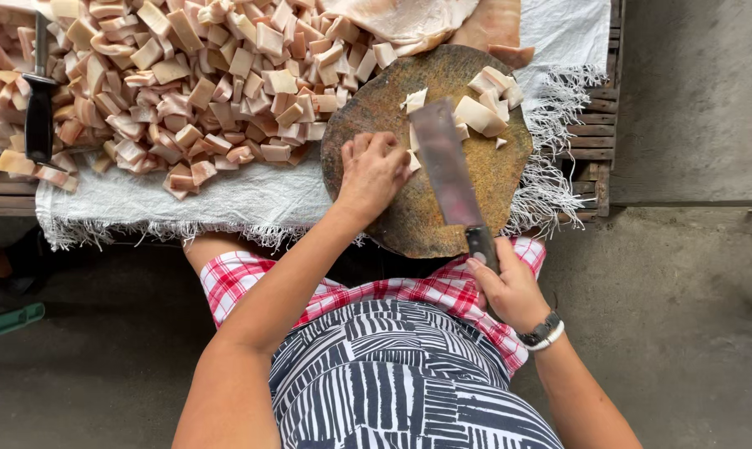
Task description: The person uses a cleaver to chop large pieces of animal skin and fat into small cubes on a wooden cutting board, moving new pieces onto the board from a pile and pushing chopped pieces aside.
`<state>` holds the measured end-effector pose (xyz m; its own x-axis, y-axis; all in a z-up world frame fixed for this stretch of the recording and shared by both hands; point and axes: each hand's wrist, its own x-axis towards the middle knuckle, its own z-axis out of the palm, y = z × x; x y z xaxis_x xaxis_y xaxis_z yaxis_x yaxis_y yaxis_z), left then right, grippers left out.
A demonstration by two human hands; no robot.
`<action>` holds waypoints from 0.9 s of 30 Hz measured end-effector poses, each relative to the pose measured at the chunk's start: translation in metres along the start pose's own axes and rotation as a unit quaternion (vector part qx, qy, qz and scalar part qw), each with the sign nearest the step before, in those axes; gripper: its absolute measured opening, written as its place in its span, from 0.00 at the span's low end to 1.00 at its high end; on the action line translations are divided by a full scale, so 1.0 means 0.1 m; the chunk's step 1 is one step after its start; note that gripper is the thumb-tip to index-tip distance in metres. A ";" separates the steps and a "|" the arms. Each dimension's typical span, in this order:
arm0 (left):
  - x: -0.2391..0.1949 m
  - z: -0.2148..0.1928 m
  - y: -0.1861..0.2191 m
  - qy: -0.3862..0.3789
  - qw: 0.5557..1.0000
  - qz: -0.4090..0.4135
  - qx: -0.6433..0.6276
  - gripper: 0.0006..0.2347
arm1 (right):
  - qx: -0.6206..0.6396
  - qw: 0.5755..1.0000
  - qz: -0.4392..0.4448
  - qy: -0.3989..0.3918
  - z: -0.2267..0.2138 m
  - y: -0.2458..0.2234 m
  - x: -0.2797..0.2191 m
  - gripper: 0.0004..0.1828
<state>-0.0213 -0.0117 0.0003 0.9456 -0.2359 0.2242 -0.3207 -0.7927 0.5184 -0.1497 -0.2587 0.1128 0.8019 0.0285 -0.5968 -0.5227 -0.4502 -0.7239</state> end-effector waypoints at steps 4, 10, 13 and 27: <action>0.26 0.32 -0.13 -0.008 0.999 -0.034 0.023 0.18 | 0.073 0.988 -0.100 0.087 -0.15 0.03 -0.16 0.09; 0.75 0.60 0.26 -0.015 0.996 0.087 0.001 0.35 | 0.095 0.976 -0.112 0.158 -0.27 0.23 -0.21 0.09; 0.91 0.55 0.34 -0.121 0.990 0.052 0.052 0.30 | 0.109 0.974 -0.117 0.160 -0.21 0.33 -0.15 0.08; 1.62 -1.01 -2.40 0.226 0.789 -0.027 0.571 0.19 | -0.070 0.988 0.007 0.136 0.08 0.44 -0.13 0.13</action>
<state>0.2029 0.1974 -0.0042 0.7569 -0.1644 0.6326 0.2226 -0.8451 -0.4860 -0.1860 -0.2717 0.0857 0.8532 -0.2110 -0.4769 -0.5039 -0.5690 -0.6498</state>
